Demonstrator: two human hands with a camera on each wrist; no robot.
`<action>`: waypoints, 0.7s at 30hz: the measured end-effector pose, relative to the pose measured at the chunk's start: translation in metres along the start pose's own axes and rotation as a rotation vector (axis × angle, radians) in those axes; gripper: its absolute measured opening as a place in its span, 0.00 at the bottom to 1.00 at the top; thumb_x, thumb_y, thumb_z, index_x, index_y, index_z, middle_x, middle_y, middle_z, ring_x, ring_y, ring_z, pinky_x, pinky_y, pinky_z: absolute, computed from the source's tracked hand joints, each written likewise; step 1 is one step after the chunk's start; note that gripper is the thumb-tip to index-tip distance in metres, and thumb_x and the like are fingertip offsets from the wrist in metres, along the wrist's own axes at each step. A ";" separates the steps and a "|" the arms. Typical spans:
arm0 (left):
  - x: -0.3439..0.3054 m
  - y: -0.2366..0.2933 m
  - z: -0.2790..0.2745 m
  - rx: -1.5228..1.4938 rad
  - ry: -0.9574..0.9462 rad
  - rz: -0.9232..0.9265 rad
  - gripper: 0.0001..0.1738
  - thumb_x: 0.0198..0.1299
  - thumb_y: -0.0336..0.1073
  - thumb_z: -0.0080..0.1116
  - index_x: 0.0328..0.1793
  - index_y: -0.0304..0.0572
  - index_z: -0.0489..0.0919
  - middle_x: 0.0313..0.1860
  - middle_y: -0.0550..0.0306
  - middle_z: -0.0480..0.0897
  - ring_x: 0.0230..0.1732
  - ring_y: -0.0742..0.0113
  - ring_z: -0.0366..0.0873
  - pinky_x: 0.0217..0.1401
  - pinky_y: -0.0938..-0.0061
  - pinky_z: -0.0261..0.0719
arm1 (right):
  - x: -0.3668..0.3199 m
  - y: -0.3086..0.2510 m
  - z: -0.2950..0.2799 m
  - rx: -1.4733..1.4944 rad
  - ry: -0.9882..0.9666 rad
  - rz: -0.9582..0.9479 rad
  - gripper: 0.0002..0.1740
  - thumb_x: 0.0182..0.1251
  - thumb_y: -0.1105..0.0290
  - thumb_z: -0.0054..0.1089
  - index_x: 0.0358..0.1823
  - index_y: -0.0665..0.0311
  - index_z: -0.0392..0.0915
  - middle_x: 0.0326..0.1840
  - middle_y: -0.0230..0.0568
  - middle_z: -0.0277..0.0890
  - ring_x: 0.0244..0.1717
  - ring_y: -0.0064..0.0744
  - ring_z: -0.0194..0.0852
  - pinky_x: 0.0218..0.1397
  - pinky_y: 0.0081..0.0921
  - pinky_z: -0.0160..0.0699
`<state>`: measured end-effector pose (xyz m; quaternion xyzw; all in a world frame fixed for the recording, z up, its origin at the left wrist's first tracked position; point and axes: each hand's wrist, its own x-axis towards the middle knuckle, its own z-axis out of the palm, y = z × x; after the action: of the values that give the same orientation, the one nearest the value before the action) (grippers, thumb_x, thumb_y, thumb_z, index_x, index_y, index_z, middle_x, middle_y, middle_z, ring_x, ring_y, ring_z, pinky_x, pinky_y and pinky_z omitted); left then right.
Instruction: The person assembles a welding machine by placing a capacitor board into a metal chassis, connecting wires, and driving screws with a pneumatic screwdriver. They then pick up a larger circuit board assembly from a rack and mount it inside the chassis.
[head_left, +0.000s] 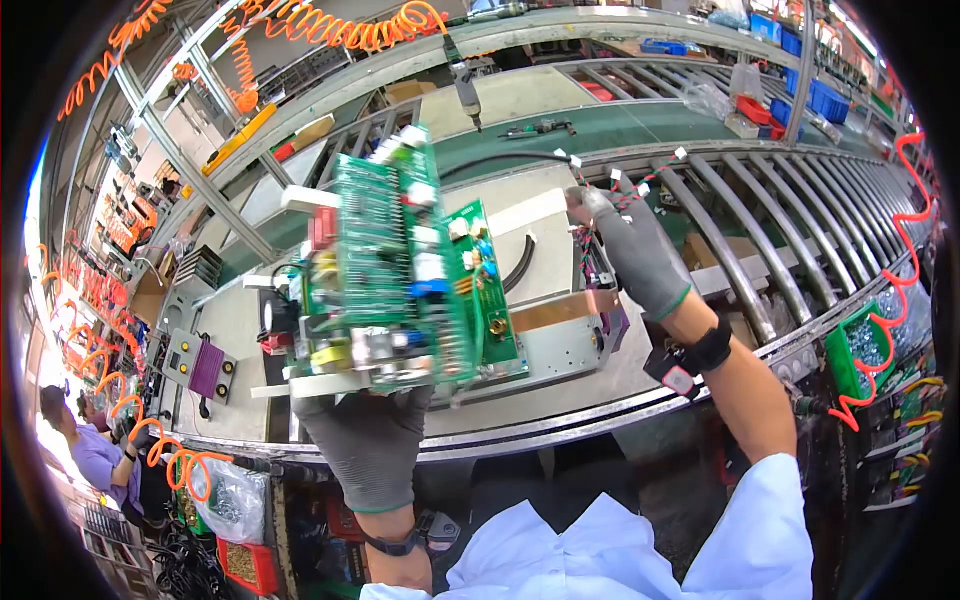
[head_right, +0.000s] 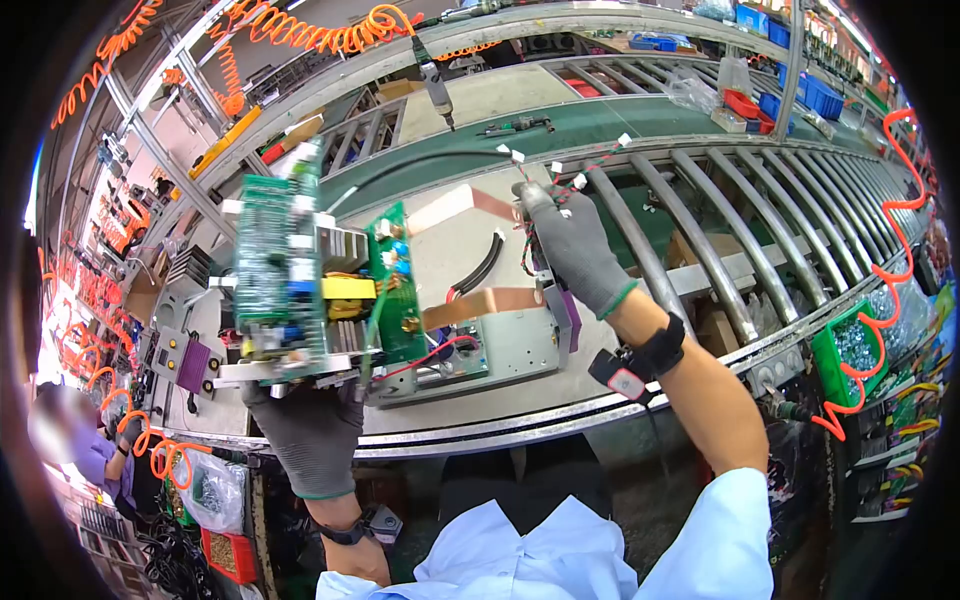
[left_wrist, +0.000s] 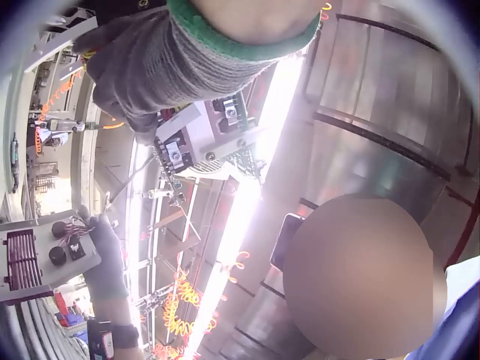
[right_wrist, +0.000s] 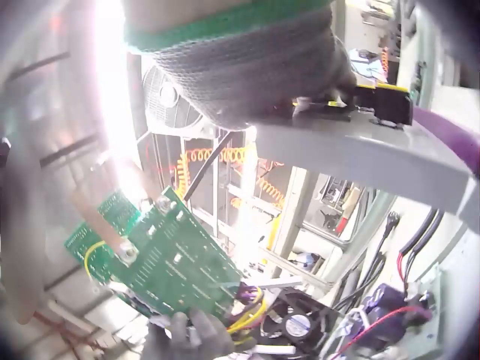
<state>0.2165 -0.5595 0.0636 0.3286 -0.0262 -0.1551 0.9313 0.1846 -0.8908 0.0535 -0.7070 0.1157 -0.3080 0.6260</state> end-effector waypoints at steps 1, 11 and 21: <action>-0.001 -0.002 0.002 0.021 -0.006 -0.010 0.46 0.66 0.71 0.53 0.80 0.49 0.66 0.70 0.45 0.74 0.69 0.48 0.76 0.54 0.46 0.91 | -0.002 0.000 -0.001 0.111 0.006 0.042 0.21 0.83 0.59 0.51 0.58 0.72 0.79 0.48 0.43 0.85 0.44 0.24 0.80 0.52 0.26 0.79; 0.003 -0.020 0.018 0.196 0.027 0.049 0.45 0.65 0.70 0.56 0.75 0.43 0.70 0.69 0.46 0.75 0.65 0.48 0.78 0.52 0.49 0.89 | 0.001 0.018 0.009 0.299 0.212 -0.001 0.20 0.83 0.57 0.51 0.46 0.66 0.84 0.43 0.32 0.83 0.31 0.14 0.73 0.32 0.17 0.75; 0.011 -0.066 0.016 0.292 0.123 0.029 0.40 0.63 0.59 0.70 0.75 0.54 0.66 0.63 0.57 0.76 0.58 0.62 0.80 0.48 0.63 0.87 | 0.011 0.032 0.009 0.323 0.251 0.028 0.20 0.82 0.59 0.52 0.51 0.67 0.87 0.31 0.22 0.78 0.30 0.11 0.62 0.34 0.16 0.60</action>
<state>0.2067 -0.6214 0.0349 0.4691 0.0036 -0.1158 0.8755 0.2057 -0.8959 0.0259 -0.5517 0.1518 -0.3995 0.7162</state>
